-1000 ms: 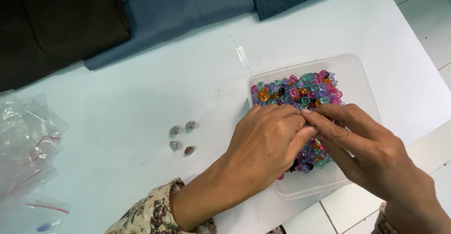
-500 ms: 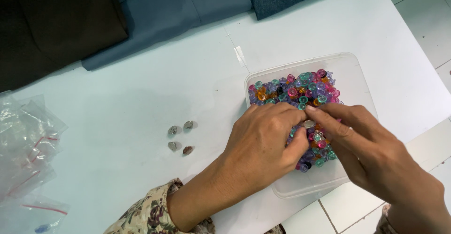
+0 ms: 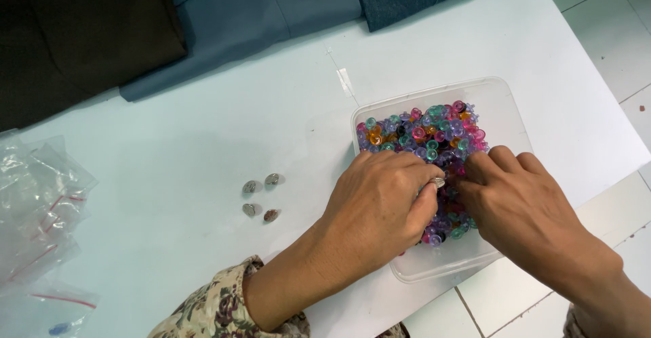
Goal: The person sorts colorful buttons from a plastic container onto a white table, then places them into small plastic bags. The person repeats this process multiple times, picking up buttons and placing them into bags.
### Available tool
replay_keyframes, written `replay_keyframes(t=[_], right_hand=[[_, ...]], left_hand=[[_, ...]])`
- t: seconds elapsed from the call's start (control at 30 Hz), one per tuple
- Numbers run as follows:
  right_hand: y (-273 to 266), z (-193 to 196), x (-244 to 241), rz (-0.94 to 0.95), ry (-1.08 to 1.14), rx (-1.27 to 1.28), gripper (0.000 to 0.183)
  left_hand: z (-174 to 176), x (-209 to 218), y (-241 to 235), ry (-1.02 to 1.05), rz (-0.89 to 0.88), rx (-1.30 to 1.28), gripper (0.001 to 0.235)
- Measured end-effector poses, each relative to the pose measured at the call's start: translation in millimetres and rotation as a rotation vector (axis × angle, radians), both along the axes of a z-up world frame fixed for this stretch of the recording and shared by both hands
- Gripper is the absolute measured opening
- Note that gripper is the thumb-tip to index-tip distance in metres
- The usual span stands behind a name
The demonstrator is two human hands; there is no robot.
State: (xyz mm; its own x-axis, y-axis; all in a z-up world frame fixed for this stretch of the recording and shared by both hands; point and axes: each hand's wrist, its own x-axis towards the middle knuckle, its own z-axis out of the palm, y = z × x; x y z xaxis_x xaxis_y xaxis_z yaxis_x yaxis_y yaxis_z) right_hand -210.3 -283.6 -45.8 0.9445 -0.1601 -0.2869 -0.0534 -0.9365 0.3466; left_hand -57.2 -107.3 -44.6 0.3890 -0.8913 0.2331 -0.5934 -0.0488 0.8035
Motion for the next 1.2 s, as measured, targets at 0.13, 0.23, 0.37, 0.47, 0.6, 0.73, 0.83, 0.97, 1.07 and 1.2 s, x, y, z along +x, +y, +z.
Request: replay_keyframes(t=[0.13,0.23,0.37,0.47,0.6,0.73,0.83,0.97,1.07,1.2], right_hand=[[0,-3,9,-0.024,0.082,0.001,0.024],[-3,-7,8,0.030,0.010,-0.010,0.021],[-2,15,9,0.005,-0.207,0.384,0.007],[-1,30,5,-0.087,-0.293,0.731,0.025],[10,46,10,-0.211,-0.258,1.070,0.032],[30,55,21,-0.279,-0.233,1.142,0.029],[53,63,37,-0.331,-0.188,1.018,0.032],[88,66,67,0.013,-0.268,0.866,0.029],[118,65,95,0.206,-0.281,0.797,0.021],[140,47,122,0.388,-0.199,0.660,0.017]], left_hand=[[-1,2,0,0.003,-0.012,-0.009,0.027],[-1,3,2,-0.002,-0.009,-0.021,0.028],[9,9,9,0.098,-0.077,-0.061,0.026],[27,18,24,0.151,-0.101,-0.015,0.028],[49,38,53,0.110,-0.081,0.070,0.031],[73,63,89,0.107,-0.047,0.311,0.026],[83,78,115,0.094,-0.005,0.594,0.020],[61,88,128,-0.008,0.093,0.762,0.015],[35,86,133,-0.174,0.131,0.817,0.019],[3,87,122,-0.266,0.130,0.881,0.031]])
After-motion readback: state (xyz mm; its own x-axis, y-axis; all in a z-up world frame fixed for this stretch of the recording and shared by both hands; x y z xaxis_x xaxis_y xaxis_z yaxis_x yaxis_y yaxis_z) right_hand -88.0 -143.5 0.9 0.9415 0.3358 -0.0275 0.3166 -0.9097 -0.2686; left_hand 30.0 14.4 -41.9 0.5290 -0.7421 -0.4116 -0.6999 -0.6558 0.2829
